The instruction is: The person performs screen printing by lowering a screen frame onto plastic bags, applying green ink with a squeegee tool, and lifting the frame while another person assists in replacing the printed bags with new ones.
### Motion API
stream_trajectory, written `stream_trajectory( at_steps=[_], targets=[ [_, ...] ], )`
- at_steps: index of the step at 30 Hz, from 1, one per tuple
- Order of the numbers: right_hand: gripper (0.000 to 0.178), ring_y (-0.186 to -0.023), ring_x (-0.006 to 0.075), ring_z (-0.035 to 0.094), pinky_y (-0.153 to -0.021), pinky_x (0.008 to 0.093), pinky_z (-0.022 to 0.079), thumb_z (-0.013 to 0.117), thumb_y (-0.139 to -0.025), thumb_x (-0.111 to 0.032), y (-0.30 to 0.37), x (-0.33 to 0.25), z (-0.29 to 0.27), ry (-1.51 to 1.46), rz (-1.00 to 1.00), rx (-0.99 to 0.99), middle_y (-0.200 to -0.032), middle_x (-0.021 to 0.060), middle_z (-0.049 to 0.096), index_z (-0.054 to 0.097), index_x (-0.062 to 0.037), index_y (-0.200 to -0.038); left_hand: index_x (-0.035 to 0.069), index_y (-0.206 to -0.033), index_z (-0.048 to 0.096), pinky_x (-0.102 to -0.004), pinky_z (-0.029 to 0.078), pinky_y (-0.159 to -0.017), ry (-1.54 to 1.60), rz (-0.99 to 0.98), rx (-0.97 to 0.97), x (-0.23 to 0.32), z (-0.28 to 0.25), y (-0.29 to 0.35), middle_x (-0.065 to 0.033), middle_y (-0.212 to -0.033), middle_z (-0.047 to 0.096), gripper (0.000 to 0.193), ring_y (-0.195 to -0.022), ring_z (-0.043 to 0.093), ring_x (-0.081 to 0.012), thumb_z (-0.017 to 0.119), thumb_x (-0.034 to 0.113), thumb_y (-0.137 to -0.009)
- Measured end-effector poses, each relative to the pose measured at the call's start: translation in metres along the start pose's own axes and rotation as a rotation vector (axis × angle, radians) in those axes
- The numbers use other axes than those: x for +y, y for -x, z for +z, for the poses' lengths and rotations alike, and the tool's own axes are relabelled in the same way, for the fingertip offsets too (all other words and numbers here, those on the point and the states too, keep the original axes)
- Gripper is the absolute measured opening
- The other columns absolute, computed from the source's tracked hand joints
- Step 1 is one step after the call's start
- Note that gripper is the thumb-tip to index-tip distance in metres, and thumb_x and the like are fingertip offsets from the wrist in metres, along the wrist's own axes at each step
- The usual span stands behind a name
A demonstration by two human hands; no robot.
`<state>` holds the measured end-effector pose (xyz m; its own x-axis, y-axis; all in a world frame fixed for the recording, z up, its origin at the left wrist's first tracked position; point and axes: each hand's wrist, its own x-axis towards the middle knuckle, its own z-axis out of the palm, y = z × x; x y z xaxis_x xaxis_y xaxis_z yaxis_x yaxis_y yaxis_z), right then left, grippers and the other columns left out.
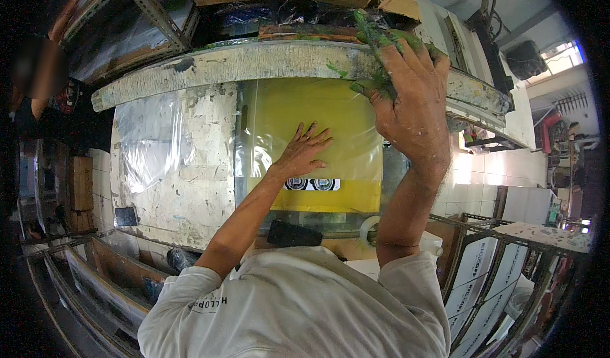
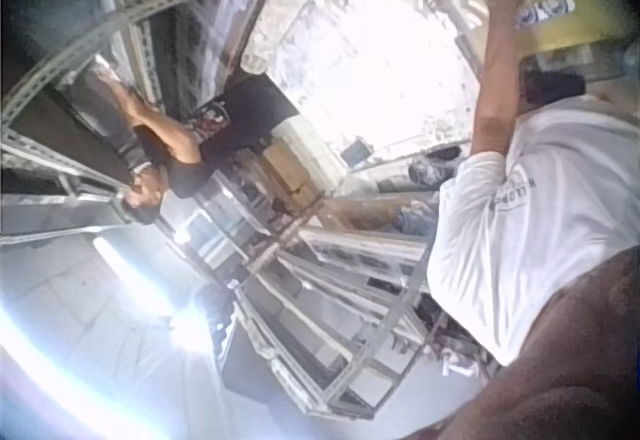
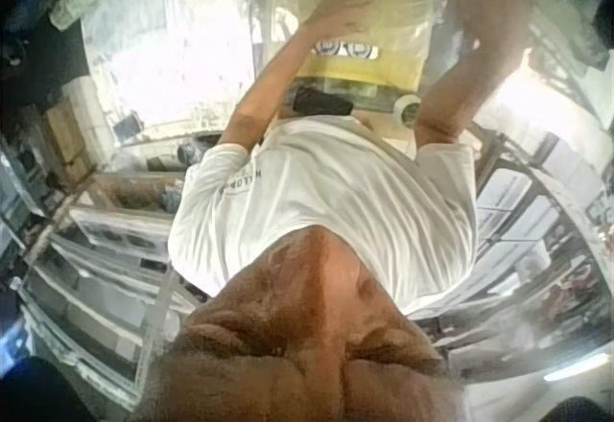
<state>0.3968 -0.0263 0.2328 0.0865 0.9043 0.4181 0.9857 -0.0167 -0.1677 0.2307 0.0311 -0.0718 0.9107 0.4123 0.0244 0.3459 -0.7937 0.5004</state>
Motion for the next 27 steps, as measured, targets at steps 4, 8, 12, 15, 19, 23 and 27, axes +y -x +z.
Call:
stream_trajectory(
  at_steps=[4,8,12,15,19,23,27],
  targets=[
    [0.053,-0.128,0.0431,0.037,-0.11,0.0553,0.013,0.065,-0.079,-0.019,0.003,0.004,0.003,0.03,-0.016,0.021,-0.131,0.0233,0.049,0.051,-0.0009,-0.127,0.014,-0.135,0.045,-0.0513,0.009,-0.115,0.037,0.021,0.064,-0.002,0.005,0.004,-0.0066,-0.149,0.029,0.066,-0.14,0.017,-0.0323,0.068,0.035,-0.077],
    [0.053,-0.128,0.043,0.037,-0.11,0.0554,0.014,0.064,-0.08,-0.02,0.001,-0.002,0.0,0.016,-0.025,0.011,-0.131,0.0236,0.048,0.05,0.0003,-0.127,0.015,-0.14,0.038,-0.0509,0.007,-0.115,0.069,0.011,0.053,0.0,-0.009,0.008,-0.0076,-0.151,0.023,0.076,-0.141,0.011,-0.0326,0.072,0.031,-0.075],
    [0.053,-0.128,0.0417,0.038,-0.109,0.0555,0.015,0.064,-0.08,-0.02,0.002,-0.001,-0.001,0.022,-0.011,-0.001,-0.132,0.0233,0.048,0.05,0.0006,-0.127,0.015,-0.143,0.032,-0.0512,0.007,-0.115,-0.01,-0.151,-0.011,0.007,-0.024,0.02,-0.0095,-0.153,0.017,0.09,-0.141,0.007,-0.0349,0.078,0.028,-0.066],
    [0.052,-0.128,0.0408,0.038,-0.109,0.0554,0.015,0.064,-0.08,-0.019,0.003,-0.007,-0.003,0.008,0.014,-0.025,-0.132,0.0232,0.048,0.05,0.0006,-0.126,0.015,-0.144,0.029,-0.0514,0.007,-0.115,-0.085,-0.246,-0.006,0.012,-0.023,0.024,-0.0125,-0.152,0.018,0.099,-0.141,0.006,-0.0356,0.081,0.028,-0.061],
    [0.052,-0.127,0.0415,0.038,-0.11,0.0559,0.015,0.064,-0.077,-0.013,0.01,-0.008,0.002,-0.009,0.029,-0.021,-0.131,0.0241,0.048,0.05,0.0008,-0.125,0.011,-0.144,0.028,-0.0513,0.008,-0.115,-0.129,-0.353,0.08,0.022,-0.025,0.028,-0.0179,-0.149,0.022,0.104,-0.141,0.009,-0.0359,0.082,0.028,-0.057],
    [0.052,-0.121,0.0444,0.041,-0.104,0.0586,0.019,0.068,-0.071,-0.009,0.037,-0.007,0.012,0.059,-0.033,-0.04,-0.124,0.0246,0.05,0.052,0.0,-0.119,0.005,-0.143,0.026,-0.0496,0.018,-0.112,0.132,-0.319,0.658,0.024,-0.046,0.056,-0.0185,-0.144,0.031,0.104,-0.137,0.023,-0.0341,0.082,0.026,-0.058],
    [0.055,-0.119,0.0444,0.041,-0.102,0.0609,0.021,0.072,-0.064,-0.01,0.09,-0.014,0.027,0.061,-0.014,-0.181,-0.123,0.0238,0.048,0.054,-0.001,-0.116,-0.002,-0.144,0.017,-0.0413,0.039,-0.098,1.072,-0.236,1.649,0.001,-0.096,0.131,-0.01,-0.121,0.047,0.088,-0.113,0.046,-0.0227,0.067,0.039,-0.083]
  ],
)
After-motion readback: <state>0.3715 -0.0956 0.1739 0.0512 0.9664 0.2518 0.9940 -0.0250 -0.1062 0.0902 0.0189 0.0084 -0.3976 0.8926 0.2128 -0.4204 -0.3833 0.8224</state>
